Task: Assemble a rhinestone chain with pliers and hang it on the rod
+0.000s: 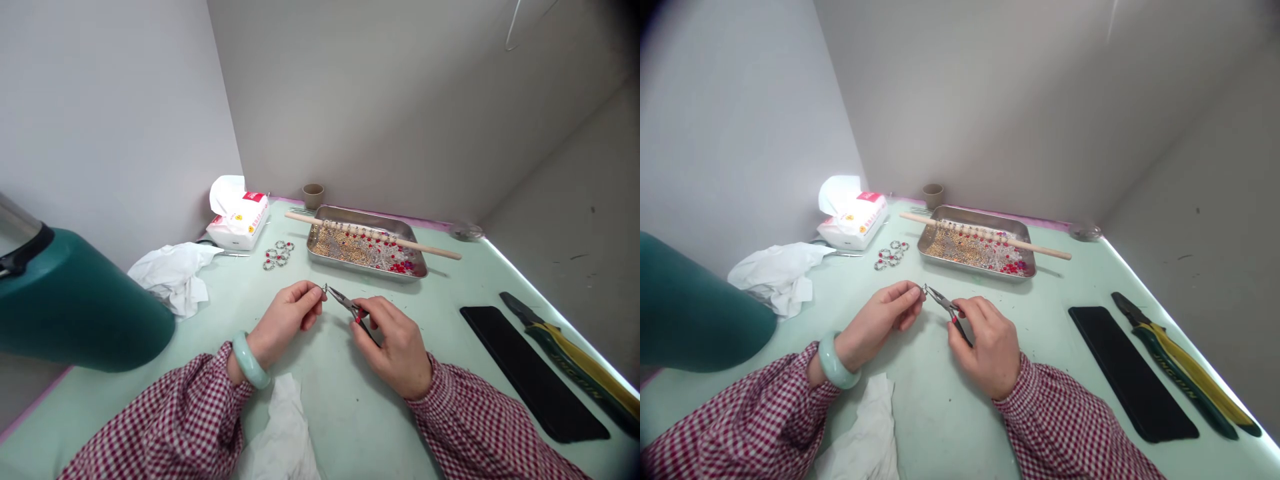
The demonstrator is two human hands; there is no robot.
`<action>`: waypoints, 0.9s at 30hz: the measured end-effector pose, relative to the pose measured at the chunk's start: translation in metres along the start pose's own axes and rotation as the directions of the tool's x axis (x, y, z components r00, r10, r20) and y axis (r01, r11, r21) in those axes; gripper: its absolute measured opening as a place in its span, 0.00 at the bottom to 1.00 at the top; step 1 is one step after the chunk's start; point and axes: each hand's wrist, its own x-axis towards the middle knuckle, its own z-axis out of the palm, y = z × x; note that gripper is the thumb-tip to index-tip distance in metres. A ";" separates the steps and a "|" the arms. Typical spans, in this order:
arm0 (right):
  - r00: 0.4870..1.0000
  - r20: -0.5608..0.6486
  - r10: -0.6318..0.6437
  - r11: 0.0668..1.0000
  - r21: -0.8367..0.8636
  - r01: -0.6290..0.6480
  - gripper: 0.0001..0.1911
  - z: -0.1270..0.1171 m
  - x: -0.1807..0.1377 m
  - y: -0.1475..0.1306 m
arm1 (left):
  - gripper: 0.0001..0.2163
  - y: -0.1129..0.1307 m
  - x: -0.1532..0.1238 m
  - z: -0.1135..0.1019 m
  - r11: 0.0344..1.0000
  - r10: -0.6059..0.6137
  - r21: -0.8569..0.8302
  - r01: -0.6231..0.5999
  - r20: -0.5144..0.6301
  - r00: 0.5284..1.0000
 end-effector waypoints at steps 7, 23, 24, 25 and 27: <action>0.998 0.033 0.048 0.990 -0.136 -0.043 0.12 0.004 0.000 0.005 | 0.12 -0.001 0.001 -0.003 0.993 -0.031 -0.114 0.034 0.032 0.999; 1.000 0.019 0.004 1.000 0.025 -0.005 0.12 0.001 -0.001 0.000 | 0.11 -0.003 0.000 0.000 0.994 -0.040 -0.102 0.047 0.069 0.997; 1.000 0.012 -0.002 1.000 -0.002 0.002 0.13 0.001 -0.002 0.000 | 0.11 -0.003 0.000 0.000 0.993 -0.047 -0.103 0.054 0.072 0.996; 1.000 0.002 -0.010 0.999 -0.033 0.010 0.13 0.001 -0.002 -0.001 | 0.11 -0.003 0.000 0.000 0.993 -0.052 -0.103 0.060 0.075 0.996; 0.999 -0.014 -0.030 0.995 -0.095 0.029 0.14 0.002 -0.003 -0.001 | 0.11 -0.003 0.000 0.000 0.992 -0.056 -0.106 0.065 0.084 0.995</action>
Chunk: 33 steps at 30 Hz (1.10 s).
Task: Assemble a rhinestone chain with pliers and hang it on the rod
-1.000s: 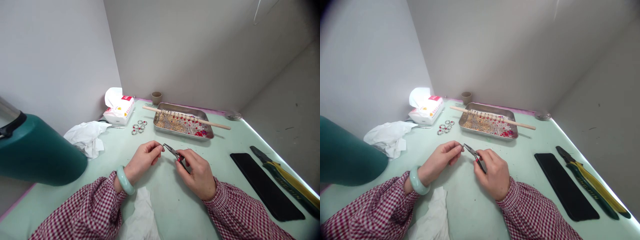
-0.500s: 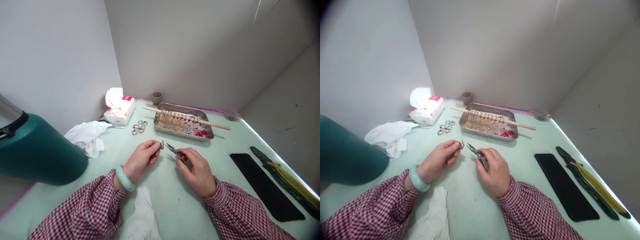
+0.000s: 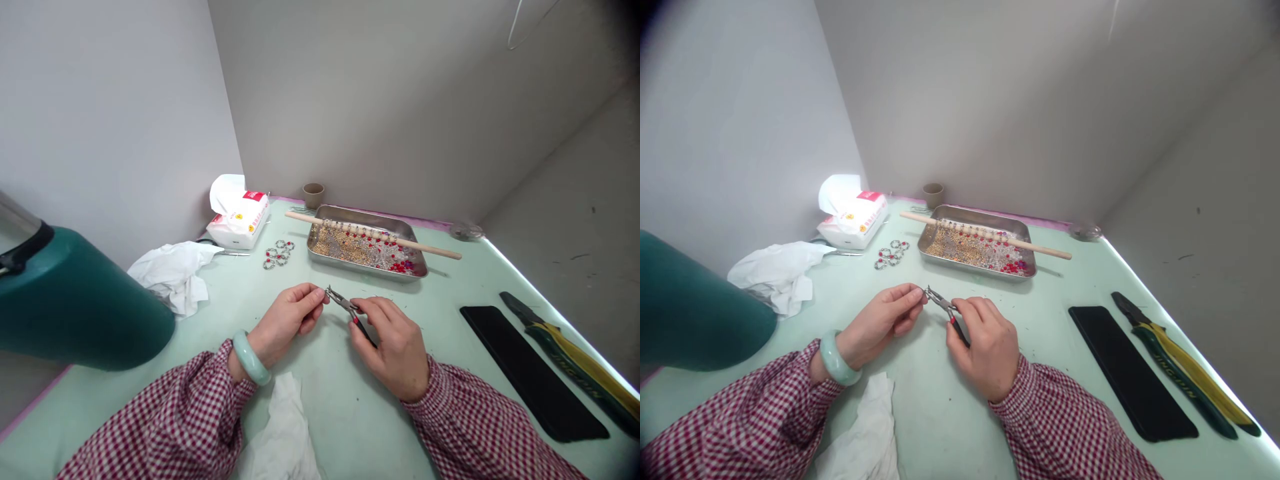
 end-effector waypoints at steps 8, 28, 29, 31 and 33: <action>0.998 0.005 -0.070 0.975 -0.209 0.070 0.15 -0.002 0.002 -0.003 | 0.12 0.000 -0.002 0.001 0.999 -0.002 0.054 0.003 -0.013 1.000; 0.949 0.239 0.208 0.899 0.337 -0.281 0.13 -0.006 0.008 -0.004 | 0.08 0.003 -0.004 0.002 0.869 0.302 0.418 -0.263 -0.029 0.953; 0.906 0.342 0.247 0.827 0.413 -0.382 0.12 -0.008 0.010 -0.003 | 0.08 0.004 -0.005 0.002 0.869 0.309 0.413 -0.273 -0.022 0.951; 0.783 0.558 0.275 0.661 0.482 -0.575 0.13 -0.014 0.014 0.000 | 0.08 0.005 -0.007 0.003 0.887 0.300 0.374 -0.271 -0.020 0.954; 0.685 0.681 0.261 0.556 0.474 -0.683 0.16 -0.018 0.017 0.001 | 0.09 0.006 -0.008 0.003 0.917 0.260 0.319 -0.238 -0.026 0.965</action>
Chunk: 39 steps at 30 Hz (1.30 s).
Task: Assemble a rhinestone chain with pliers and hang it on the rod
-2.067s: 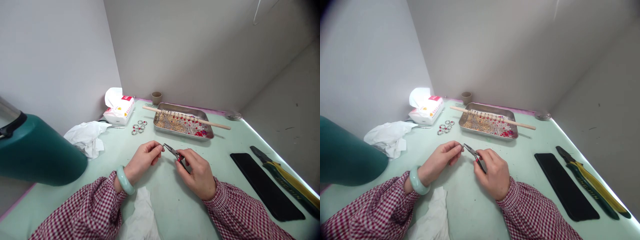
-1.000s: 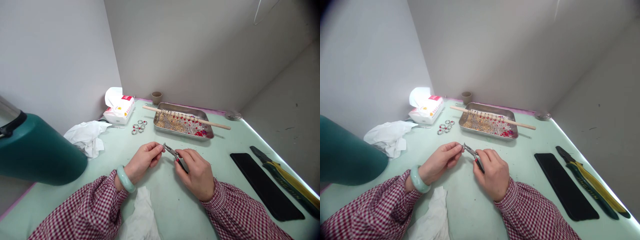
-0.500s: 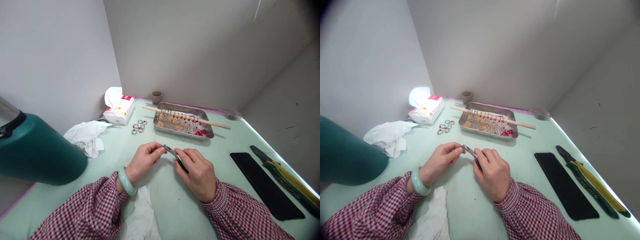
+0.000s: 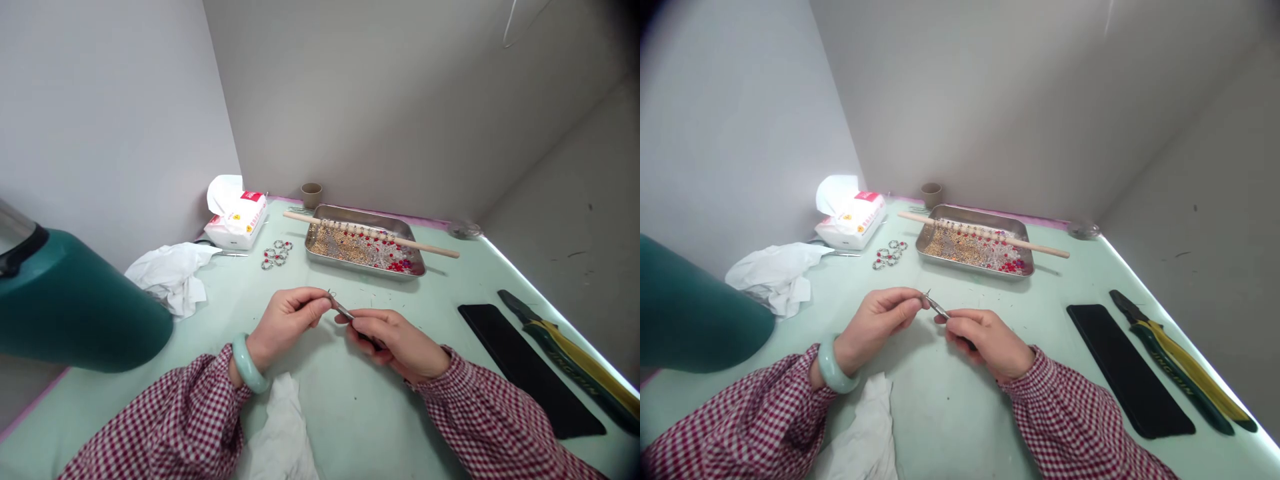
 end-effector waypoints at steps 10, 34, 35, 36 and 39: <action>0.858 -0.345 -0.381 0.832 -0.533 0.155 0.12 0.007 0.002 0.010 | 0.09 -0.007 0.006 -0.005 0.999 -0.035 0.008 0.035 -0.023 0.999; 0.789 -0.322 -0.523 0.810 -0.475 0.343 0.11 0.006 -0.004 0.008 | 0.10 -0.005 0.003 -0.005 0.982 0.067 0.177 -0.068 0.008 0.998; 0.786 -0.319 -0.529 0.804 -0.484 0.345 0.11 0.006 -0.004 0.008 | 0.09 -0.005 0.003 -0.005 0.977 0.068 0.202 -0.066 -0.004 0.998; 0.784 -0.314 -0.535 0.798 -0.493 0.347 0.11 0.006 -0.004 0.009 | 0.09 -0.005 0.003 -0.005 0.972 0.070 0.224 -0.065 -0.016 0.997; 0.779 -0.293 -0.555 0.771 -0.533 0.348 0.11 0.005 -0.004 0.010 | 0.08 -0.004 0.004 -0.005 0.952 0.103 0.293 -0.089 -0.031 0.994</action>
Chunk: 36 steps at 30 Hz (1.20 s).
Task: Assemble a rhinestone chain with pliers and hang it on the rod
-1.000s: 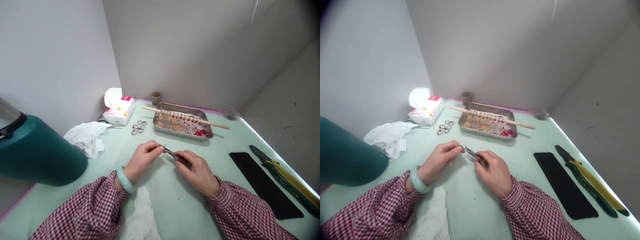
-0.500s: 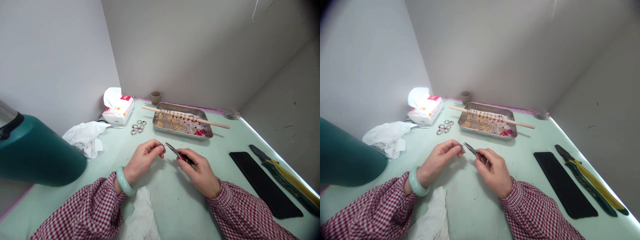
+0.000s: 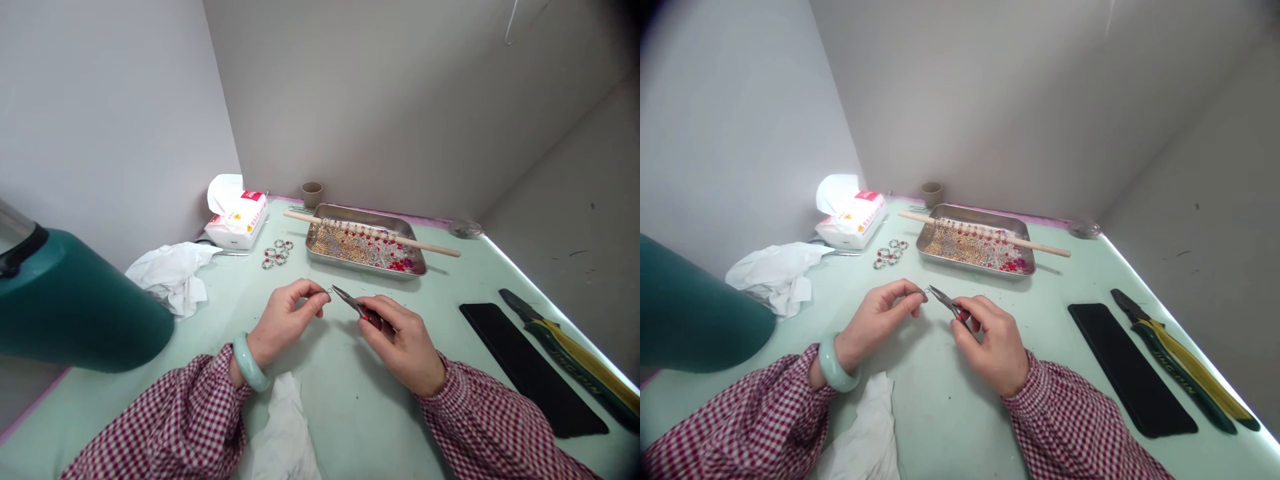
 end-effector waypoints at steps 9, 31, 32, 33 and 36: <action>0.990 -0.019 -0.138 0.976 -0.172 0.133 0.14 -0.001 0.001 0.004 | 0.06 -0.002 -0.001 0.000 0.944 0.222 0.263 -0.201 -0.055 0.973; 0.985 -0.020 -0.170 0.840 -0.525 0.135 0.14 0.007 -0.001 0.002 | 0.09 -0.005 -0.001 0.010 0.812 0.222 0.561 -0.162 -0.039 0.974; 0.983 -0.011 -0.186 0.814 -0.562 0.147 0.14 0.007 0.000 0.001 | 0.09 -0.004 -0.002 0.011 0.803 0.198 0.579 -0.137 -0.043 0.979; 0.980 -0.002 -0.199 0.789 -0.593 0.159 0.14 0.006 0.000 0.001 | 0.09 -0.003 -0.002 0.012 0.802 0.171 0.587 -0.112 -0.046 0.984; 0.975 0.005 -0.220 0.755 -0.632 0.174 0.14 0.006 0.000 -0.001 | 0.10 -0.001 -0.003 0.013 0.841 0.106 0.537 -0.058 -0.060 0.993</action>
